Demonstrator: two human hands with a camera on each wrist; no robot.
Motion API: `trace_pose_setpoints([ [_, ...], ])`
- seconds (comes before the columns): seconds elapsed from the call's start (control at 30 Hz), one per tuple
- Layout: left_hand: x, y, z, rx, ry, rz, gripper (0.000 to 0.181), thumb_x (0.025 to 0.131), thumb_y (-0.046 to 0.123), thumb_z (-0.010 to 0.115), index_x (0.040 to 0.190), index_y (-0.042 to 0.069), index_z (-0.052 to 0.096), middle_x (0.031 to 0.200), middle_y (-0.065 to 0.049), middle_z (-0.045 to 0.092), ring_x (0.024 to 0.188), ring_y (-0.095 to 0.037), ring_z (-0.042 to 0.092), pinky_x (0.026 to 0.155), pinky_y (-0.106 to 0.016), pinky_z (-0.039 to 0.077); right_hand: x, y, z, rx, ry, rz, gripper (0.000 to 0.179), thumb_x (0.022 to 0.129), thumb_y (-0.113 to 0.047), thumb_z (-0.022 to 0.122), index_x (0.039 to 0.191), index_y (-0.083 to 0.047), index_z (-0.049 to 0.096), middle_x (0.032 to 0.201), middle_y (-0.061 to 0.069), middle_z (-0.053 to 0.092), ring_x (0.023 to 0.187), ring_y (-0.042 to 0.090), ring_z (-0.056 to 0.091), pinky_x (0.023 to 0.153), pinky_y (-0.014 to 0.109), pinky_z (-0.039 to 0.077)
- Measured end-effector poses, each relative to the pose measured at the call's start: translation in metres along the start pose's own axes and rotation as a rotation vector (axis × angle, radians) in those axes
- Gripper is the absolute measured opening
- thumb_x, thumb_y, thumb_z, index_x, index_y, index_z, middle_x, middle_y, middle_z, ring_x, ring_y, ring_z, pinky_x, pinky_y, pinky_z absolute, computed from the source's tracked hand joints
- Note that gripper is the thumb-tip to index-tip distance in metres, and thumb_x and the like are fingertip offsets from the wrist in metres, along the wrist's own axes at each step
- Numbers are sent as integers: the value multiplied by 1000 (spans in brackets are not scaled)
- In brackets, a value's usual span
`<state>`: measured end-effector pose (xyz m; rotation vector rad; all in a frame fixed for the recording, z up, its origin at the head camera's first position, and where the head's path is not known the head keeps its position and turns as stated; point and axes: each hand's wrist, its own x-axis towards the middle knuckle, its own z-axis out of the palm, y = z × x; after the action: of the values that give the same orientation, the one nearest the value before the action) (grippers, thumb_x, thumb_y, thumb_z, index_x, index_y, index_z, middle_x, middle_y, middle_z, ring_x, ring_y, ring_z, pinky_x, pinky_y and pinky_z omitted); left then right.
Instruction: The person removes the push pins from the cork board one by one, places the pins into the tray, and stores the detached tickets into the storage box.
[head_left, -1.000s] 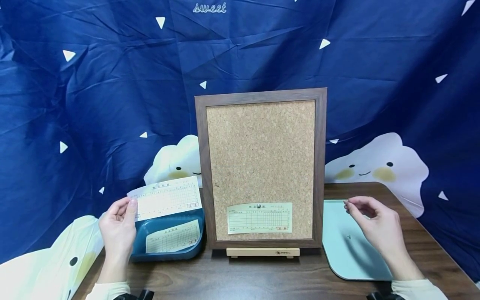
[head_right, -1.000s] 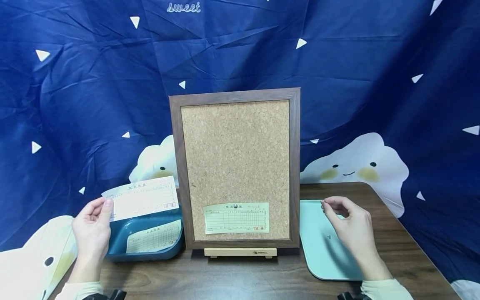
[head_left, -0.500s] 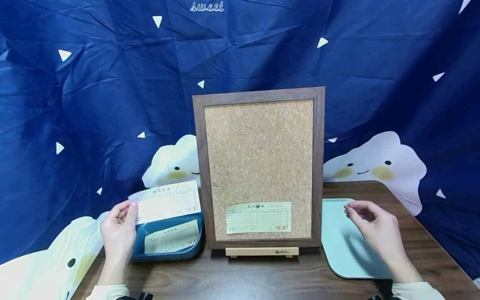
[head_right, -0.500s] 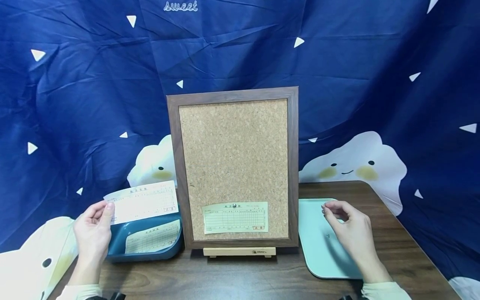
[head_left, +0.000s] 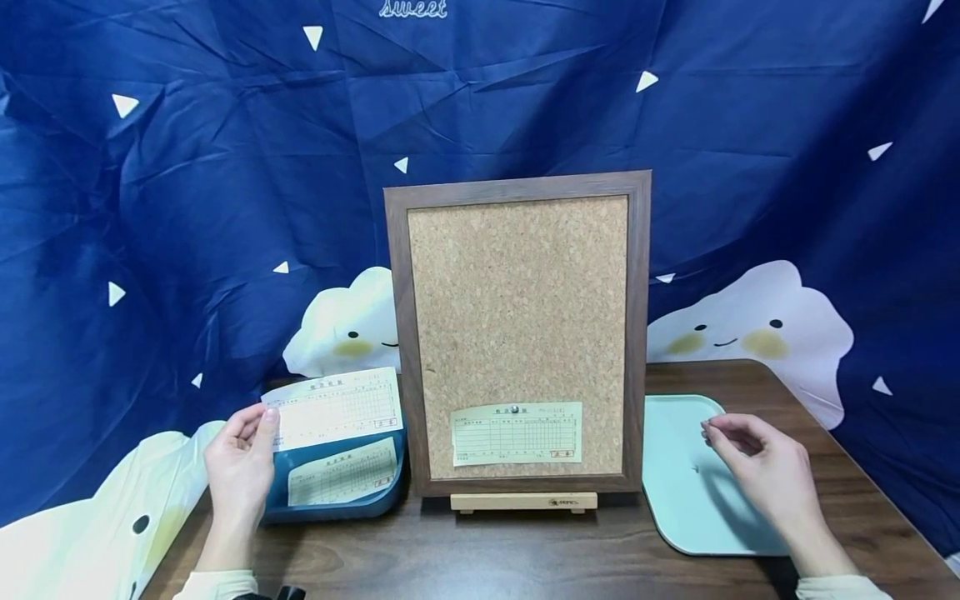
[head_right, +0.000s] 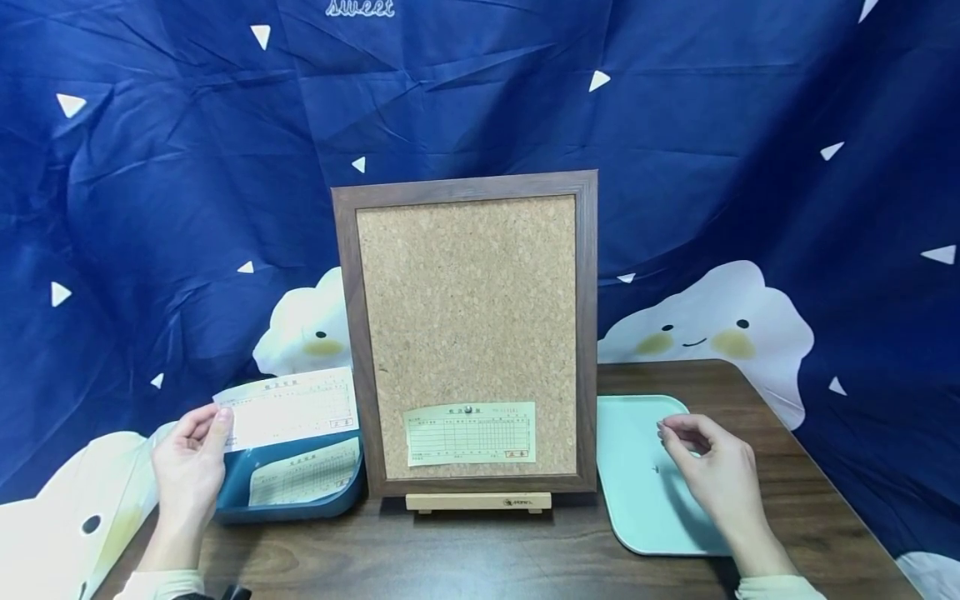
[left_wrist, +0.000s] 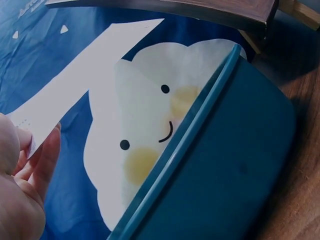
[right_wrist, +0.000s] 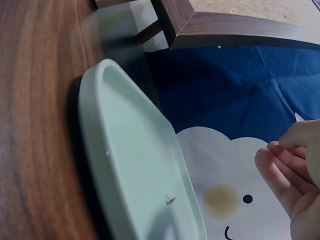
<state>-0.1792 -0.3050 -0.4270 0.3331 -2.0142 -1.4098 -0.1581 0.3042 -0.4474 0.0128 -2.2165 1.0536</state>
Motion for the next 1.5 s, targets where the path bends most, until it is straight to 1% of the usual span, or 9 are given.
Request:
trace_pose_setpoints([
  [0.47, -3, -4, -5, 34, -22, -42, 28, 109, 18, 66, 125, -5, 72, 85, 37, 62, 83, 13, 61, 75, -4, 49, -6, 12, 0, -30, -25, -8, 13, 87, 8, 81, 97, 0, 80, 87, -51, 58, 79, -30, 56, 72, -2, 45],
  [0.6, -4, -7, -6, 53, -23, -46, 29, 109, 20, 66, 124, -4, 73, 85, 37, 62, 82, 12, 61, 73, -6, 49, -8, 16, 1, -45, -39, -20, 13, 88, 8, 81, 98, -1, 80, 85, -39, 67, 80, -30, 56, 73, -2, 46],
  [0.77, -6, -10, -7, 81, -30, -60, 32, 109, 23, 65, 126, -3, 73, 85, 38, 60, 83, 13, 61, 73, -5, 48, -11, 21, 2, -61, -53, -31, 11, 89, 5, 81, 98, -2, 81, 81, -10, 80, 80, -30, 56, 73, -2, 46],
  [0.9, -6, -13, -7, 100, -44, -83, 33, 110, 25, 65, 128, -2, 73, 86, 39, 59, 85, 14, 60, 74, -4, 48, -13, 24, 3, -83, -66, -27, 12, 88, 4, 82, 97, -3, 81, 80, -17, 78, 78, -30, 55, 71, -1, 45],
  [1.03, -7, -15, -8, 131, -55, -103, 35, 110, 27, 65, 129, 0, 73, 97, 21, 70, 87, 15, 60, 75, -3, 48, -14, 28, 3, -109, -91, -7, 12, 87, 3, 83, 96, -5, 82, 81, -29, 71, 77, -30, 53, 69, 1, 44],
  [1.17, -7, -17, -9, 161, -60, -101, 35, 110, 28, 65, 130, 0, 73, 110, -2, 76, 86, 15, 59, 75, -3, 46, -15, 31, 4, -123, -109, -1, 12, 87, 2, 83, 96, -5, 82, 79, -21, 74, 76, -29, 53, 68, 2, 44],
  [1.37, -6, -19, -10, 147, -85, -69, 30, 109, 22, 67, 125, -2, 74, 89, 27, 66, 84, 13, 59, 75, -4, 47, -18, 36, 3, -161, -140, 10, 10, 88, 0, 83, 96, -6, 82, 79, -1, 80, 74, -26, 53, 67, 4, 44],
  [1.43, -7, -19, -10, 142, -99, -65, 29, 108, 20, 67, 124, -3, 74, 87, 28, 65, 84, 13, 60, 75, -4, 48, -20, 37, 3, -176, -158, 20, 9, 89, -1, 83, 97, -6, 82, 81, 4, 80, 74, -24, 54, 67, 5, 44],
  [1.5, -6, -20, -11, 152, -113, -68, 28, 109, 20, 67, 123, -2, 74, 90, 22, 69, 84, 13, 60, 75, -4, 48, -21, 39, 3, -191, -172, 25, 9, 89, -2, 84, 97, -7, 82, 82, 7, 81, 74, -22, 54, 67, 6, 43],
])
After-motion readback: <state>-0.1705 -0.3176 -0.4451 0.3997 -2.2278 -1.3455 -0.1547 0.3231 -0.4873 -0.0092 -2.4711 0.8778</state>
